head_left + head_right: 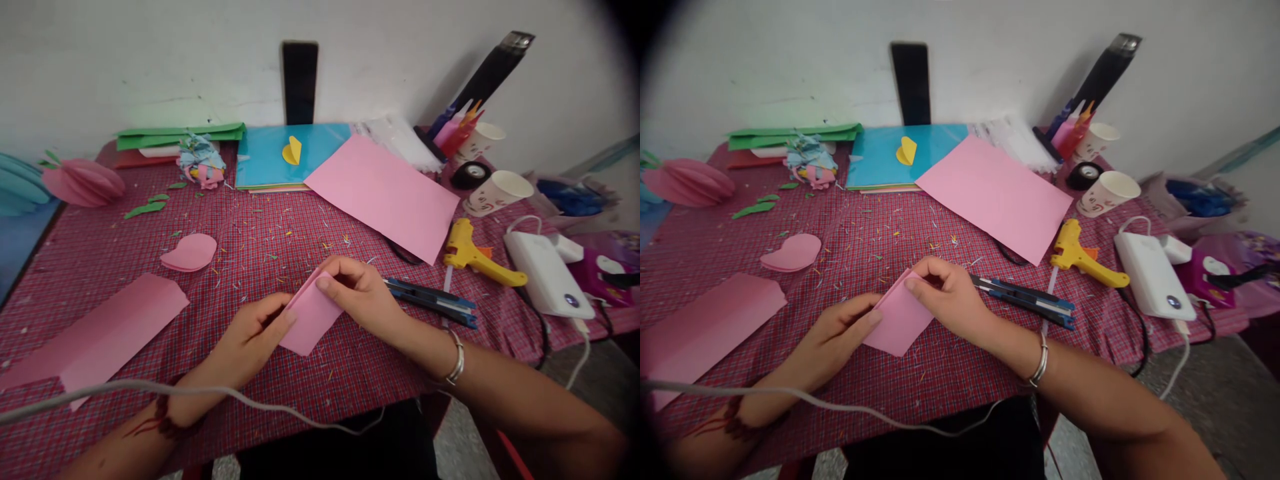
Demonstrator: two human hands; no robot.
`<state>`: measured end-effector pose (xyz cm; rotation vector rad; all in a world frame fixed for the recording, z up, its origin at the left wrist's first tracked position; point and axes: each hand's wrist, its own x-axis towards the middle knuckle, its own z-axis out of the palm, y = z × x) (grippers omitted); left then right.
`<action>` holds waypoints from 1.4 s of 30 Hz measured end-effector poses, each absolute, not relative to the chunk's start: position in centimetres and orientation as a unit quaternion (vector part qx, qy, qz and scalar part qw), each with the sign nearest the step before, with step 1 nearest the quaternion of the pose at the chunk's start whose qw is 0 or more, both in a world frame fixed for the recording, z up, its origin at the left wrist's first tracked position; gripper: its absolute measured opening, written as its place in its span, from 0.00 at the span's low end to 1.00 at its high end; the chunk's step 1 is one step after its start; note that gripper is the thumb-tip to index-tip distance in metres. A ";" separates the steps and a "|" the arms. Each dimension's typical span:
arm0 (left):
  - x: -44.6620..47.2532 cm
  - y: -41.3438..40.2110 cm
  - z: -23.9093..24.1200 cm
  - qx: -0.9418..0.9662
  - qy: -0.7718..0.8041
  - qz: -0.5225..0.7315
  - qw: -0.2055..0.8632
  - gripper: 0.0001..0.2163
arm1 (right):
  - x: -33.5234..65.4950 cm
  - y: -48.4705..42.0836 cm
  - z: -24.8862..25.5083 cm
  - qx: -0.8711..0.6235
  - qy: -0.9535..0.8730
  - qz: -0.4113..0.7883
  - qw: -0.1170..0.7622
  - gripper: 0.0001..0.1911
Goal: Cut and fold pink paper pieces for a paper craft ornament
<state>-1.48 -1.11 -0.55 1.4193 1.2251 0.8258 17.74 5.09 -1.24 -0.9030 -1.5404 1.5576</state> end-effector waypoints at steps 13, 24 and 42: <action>-1.8 -1.1 -2.3 0.327 0.539 0.483 0.608 0.10 | 17.4 5.5 -1.8 -0.296 -0.539 0.730 0.298 0.15; -2.0 -1.5 -2.2 0.372 0.504 0.540 0.562 0.27 | 17.6 5.5 -2.2 -0.350 -0.542 0.701 0.304 0.11; -3.0 0.0 -1.5 0.301 0.555 0.626 0.458 0.11 | 19.0 8.7 -1.9 -0.441 -0.400 0.636 0.491 0.08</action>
